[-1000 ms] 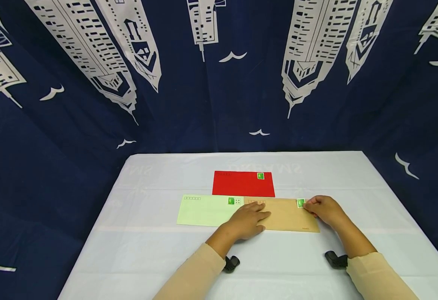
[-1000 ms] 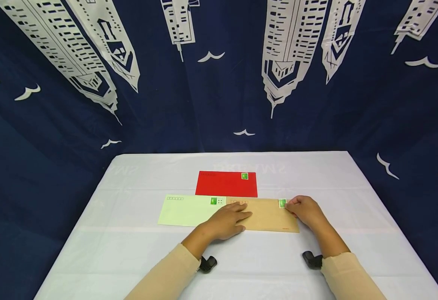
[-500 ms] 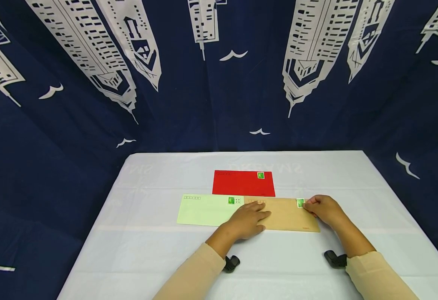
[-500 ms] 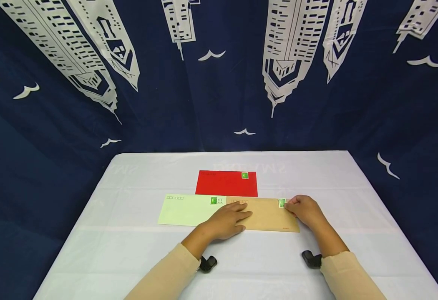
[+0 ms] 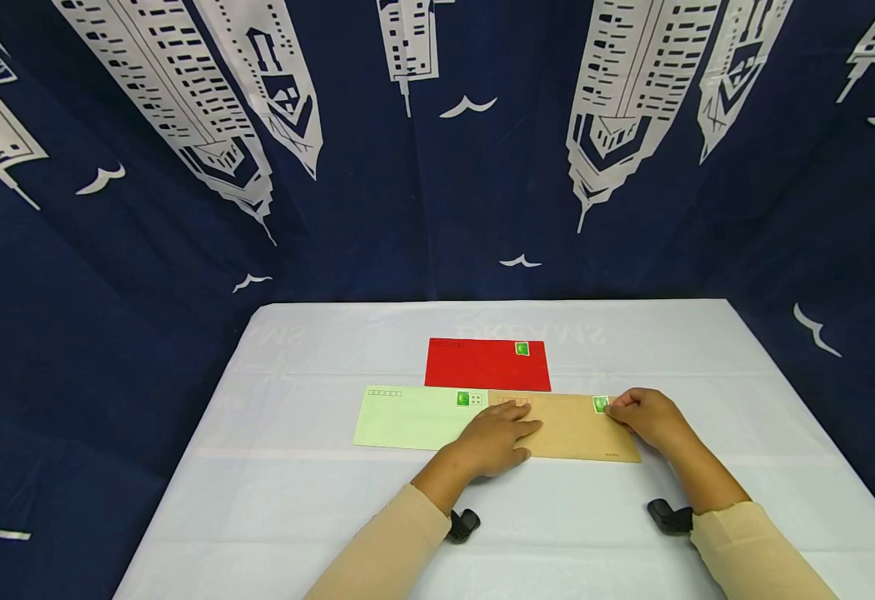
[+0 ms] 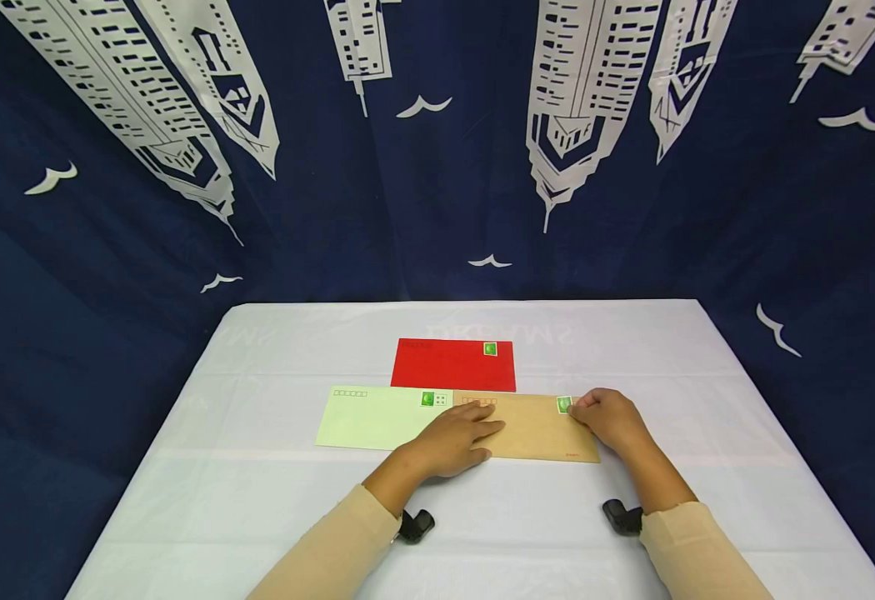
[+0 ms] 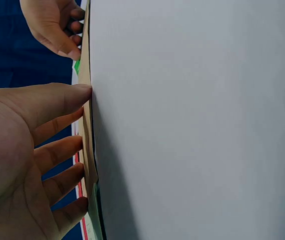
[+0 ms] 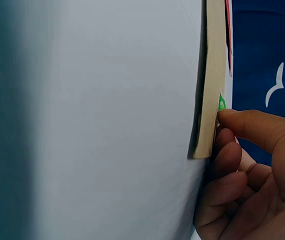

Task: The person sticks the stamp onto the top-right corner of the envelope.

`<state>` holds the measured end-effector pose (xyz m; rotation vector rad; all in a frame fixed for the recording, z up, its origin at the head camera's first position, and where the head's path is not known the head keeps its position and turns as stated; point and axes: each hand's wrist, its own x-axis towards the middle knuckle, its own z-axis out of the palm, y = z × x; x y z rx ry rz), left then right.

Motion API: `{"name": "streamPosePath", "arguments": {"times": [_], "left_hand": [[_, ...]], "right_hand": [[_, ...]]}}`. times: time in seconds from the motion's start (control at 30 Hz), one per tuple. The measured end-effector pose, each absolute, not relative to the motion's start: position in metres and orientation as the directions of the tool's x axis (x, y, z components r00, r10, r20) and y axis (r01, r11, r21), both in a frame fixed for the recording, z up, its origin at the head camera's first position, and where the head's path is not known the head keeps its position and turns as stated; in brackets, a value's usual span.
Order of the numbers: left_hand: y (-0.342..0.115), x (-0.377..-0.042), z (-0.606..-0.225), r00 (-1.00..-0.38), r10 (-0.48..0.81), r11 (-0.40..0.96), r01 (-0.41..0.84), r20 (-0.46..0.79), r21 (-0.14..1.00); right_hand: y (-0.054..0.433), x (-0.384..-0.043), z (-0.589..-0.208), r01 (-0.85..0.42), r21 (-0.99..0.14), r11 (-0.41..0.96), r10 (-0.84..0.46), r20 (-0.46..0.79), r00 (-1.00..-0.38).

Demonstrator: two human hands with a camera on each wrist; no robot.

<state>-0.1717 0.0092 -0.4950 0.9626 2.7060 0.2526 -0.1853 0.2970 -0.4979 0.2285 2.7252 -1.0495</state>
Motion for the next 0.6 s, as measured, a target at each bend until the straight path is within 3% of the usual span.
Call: {"name": "streamPosePath", "arguments": {"times": [0.6], "left_hand": [[0.0093, -0.1722, -0.4954, -0.748, 0.636, 0.769, 0.592, -0.188, 0.242]], "right_hand": [[0.2968, -0.1843, -0.497, 0.207, -0.633, 0.746, 0.065, -0.241, -0.968]]}}
